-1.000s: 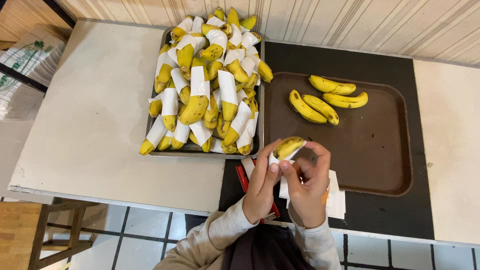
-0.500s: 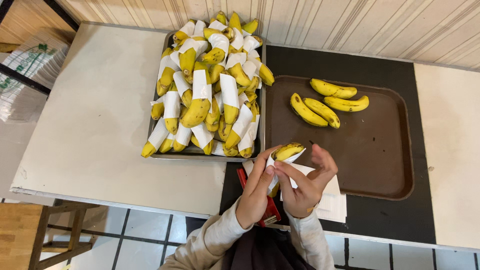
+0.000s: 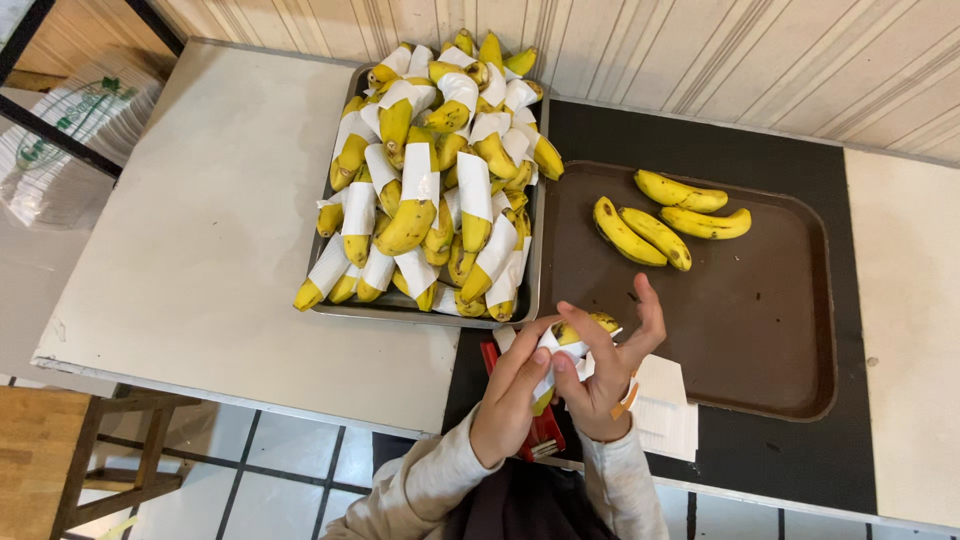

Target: The person wraps individual bananas in white paper and secures them with adhesive tape from a red dispenser.

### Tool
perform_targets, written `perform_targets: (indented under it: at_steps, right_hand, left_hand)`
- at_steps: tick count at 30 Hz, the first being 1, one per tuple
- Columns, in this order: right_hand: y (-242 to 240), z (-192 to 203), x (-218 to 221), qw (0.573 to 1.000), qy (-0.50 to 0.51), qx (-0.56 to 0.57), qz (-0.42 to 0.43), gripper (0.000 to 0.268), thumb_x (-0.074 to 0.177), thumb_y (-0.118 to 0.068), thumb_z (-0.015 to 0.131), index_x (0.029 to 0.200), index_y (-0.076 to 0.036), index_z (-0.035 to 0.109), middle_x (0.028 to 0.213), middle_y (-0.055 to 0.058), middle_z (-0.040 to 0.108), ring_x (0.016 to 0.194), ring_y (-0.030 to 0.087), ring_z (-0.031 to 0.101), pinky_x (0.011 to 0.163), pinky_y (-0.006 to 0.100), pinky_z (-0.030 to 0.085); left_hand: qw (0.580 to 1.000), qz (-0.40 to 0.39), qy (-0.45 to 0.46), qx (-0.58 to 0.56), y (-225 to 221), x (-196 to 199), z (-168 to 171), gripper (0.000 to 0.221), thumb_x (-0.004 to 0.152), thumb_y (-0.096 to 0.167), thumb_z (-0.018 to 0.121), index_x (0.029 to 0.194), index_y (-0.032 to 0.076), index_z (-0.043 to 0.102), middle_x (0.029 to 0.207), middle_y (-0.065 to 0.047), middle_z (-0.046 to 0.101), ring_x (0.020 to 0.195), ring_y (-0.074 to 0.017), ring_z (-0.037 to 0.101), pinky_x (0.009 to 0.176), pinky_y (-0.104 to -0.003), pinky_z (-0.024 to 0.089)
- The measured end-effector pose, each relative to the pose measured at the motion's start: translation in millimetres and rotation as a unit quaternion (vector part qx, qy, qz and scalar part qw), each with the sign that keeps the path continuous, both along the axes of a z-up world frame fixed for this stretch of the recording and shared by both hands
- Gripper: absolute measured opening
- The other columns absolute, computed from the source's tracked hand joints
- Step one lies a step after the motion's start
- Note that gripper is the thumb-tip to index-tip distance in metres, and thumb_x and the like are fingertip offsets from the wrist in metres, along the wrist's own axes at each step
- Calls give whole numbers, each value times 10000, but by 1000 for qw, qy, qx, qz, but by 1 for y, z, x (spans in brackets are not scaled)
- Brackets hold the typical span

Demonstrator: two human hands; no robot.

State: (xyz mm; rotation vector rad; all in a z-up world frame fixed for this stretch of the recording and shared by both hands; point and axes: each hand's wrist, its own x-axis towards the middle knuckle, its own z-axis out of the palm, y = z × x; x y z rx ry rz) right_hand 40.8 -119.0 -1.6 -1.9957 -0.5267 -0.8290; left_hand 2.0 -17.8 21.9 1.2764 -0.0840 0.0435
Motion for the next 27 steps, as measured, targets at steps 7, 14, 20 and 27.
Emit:
perform_targets:
  at_steps: [7, 14, 20, 27]
  right_hand:
    - [2, 10, -1, 997, -40, -53, -46, 400, 855, -460, 459, 985, -146, 670, 1354, 247, 285, 1283, 372, 307, 1042, 500, 330]
    - [2, 15, -9, 996, 45, -80, 4, 381, 958, -361, 341, 1105, -162, 632, 1421, 186, 270, 1298, 330, 309, 1051, 454, 277]
    - [3, 9, -13, 993, 95, -64, 27, 533, 961, -482, 230, 1171, -147, 586, 1468, 177, 187, 1327, 365, 298, 1059, 477, 271]
    - [-21, -8, -11, 995, 94, 25, -5, 389, 955, -257, 414, 1220, 14, 501, 1424, 163, 237, 1309, 346, 326, 1120, 482, 309]
  left_hand:
    - [998, 25, -12, 52, 1, -4, 13, 776, 868, 632, 240, 1221, -28, 449, 1058, -125, 581, 956, -188, 555, 841, -288, 422]
    - [983, 5, -65, 173, 7, -3, 10, 664, 934, 507, 230, 1300, -30, 366, 1219, -174, 517, 1105, -253, 524, 907, -324, 406]
    - [996, -66, 44, 34, 9, -4, -9, 728, 813, 535, 470, 1336, 37, 377, 844, -46, 559, 470, -71, 455, 427, -195, 400]
    - [998, -34, 44, -11, 38, -8, -25, 485, 853, 31, 509, 1319, 113, 401, 1249, -183, 515, 464, -72, 465, 390, -176, 447]
